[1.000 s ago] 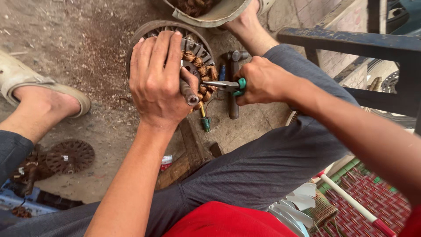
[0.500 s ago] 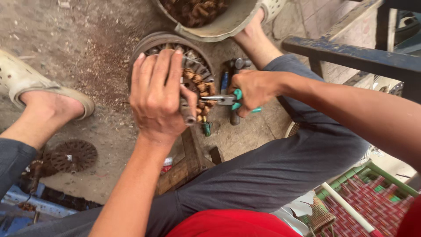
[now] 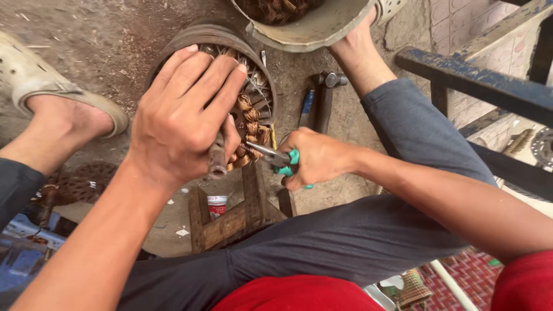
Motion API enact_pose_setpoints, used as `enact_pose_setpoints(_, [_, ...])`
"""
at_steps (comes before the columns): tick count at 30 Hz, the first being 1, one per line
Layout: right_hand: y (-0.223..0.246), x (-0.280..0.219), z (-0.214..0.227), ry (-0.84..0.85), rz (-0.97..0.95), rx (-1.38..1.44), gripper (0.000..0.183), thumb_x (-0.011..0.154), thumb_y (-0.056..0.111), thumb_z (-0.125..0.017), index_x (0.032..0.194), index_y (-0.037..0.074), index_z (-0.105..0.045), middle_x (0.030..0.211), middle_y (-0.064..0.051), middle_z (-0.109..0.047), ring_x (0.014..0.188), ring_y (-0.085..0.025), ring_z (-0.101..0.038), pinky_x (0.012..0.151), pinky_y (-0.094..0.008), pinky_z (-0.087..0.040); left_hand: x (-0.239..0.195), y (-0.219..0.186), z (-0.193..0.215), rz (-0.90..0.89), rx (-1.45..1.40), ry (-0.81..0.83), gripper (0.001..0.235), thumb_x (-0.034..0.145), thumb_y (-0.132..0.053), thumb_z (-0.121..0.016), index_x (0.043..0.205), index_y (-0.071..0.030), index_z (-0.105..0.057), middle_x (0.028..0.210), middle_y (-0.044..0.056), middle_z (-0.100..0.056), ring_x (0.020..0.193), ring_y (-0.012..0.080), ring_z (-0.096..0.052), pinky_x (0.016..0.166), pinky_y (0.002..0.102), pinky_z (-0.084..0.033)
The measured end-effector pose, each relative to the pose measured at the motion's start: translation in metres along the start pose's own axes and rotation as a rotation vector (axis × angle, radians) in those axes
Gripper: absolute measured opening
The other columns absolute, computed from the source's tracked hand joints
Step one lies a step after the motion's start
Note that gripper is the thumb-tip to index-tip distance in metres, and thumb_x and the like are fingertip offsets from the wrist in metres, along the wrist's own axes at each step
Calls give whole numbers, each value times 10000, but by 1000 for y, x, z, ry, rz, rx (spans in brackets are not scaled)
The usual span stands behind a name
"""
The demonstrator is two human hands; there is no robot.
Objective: The person uses pliers to pull and cut copper wire coils from a motor stator, placing the removed wire into a nearby bucket. The person occasionally uses a hammer to tap the stator to loosen the coils.
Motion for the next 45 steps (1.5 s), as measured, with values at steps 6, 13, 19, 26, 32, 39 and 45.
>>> enact_pose_setpoints(6, [6,17,-11,79,37,121,197,654,152,-814,733,4,-710,622,-66,-680,573,-165,-651,569,-366,-547,-7,10,-1,-56,13,67,538,764,-140,-692,1241,109,-699,1267,228,-673,1200,358,-624,1148,485,-466])
enact_pose_setpoints(13, [-5,4,-28,-110,-29,99,176,700,169,-768,732,6,-710,603,-62,-667,544,-178,-643,561,-372,-545,-19,-7,-11,-111,56,-19,480,800,-93,-657,1246,78,-701,1263,209,-688,1205,339,-641,1180,463,-465])
enact_pose_setpoints(19, [3,-16,-44,-267,27,245,299,894,328,-726,866,31,-740,688,-46,-711,645,-143,-657,615,-345,-522,-30,-7,-17,-156,115,-93,427,786,-2,-622,1197,85,-697,1210,180,-694,1133,295,-650,1172,403,-501])
enact_pose_setpoints(26, [23,-48,-57,-665,-30,-12,364,990,301,-628,1128,-36,-638,818,-254,-673,815,-396,-652,695,-447,-495,-35,-10,-10,-177,109,-195,401,784,-37,-677,1178,31,-711,1200,145,-712,1119,298,-679,1000,396,-545])
enact_pose_setpoints(32, [35,-50,-56,-712,-36,-76,316,987,246,-625,1143,-28,-625,824,-253,-662,827,-453,-651,726,-493,-495,-40,3,-31,-128,141,-209,350,838,-50,-696,1185,-20,-729,1112,94,-737,958,242,-716,844,356,-586])
enact_pose_setpoints(39, [63,-67,-58,-988,249,-546,506,899,1,-600,1381,-107,-492,1218,-289,-563,1146,-444,-548,965,-511,-481,-39,6,-36,-107,142,-241,318,789,-100,-765,1097,-39,-715,1057,71,-715,935,230,-713,827,354,-589])
enact_pose_setpoints(45, [44,-63,-67,-1156,-146,-727,485,775,20,-673,1241,-45,-557,1111,-235,-546,1044,-409,-532,846,-466,-437,-43,2,-32,-104,178,-304,456,750,-205,-886,1149,-64,-717,1141,43,-717,1040,216,-694,886,364,-557])
Point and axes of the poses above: each hand's wrist, its own x-axis towards the middle knuckle, its own z-axis out of the back of the hand, y = z × x, the point moved 6 cm from there along x, towards the middle knuckle
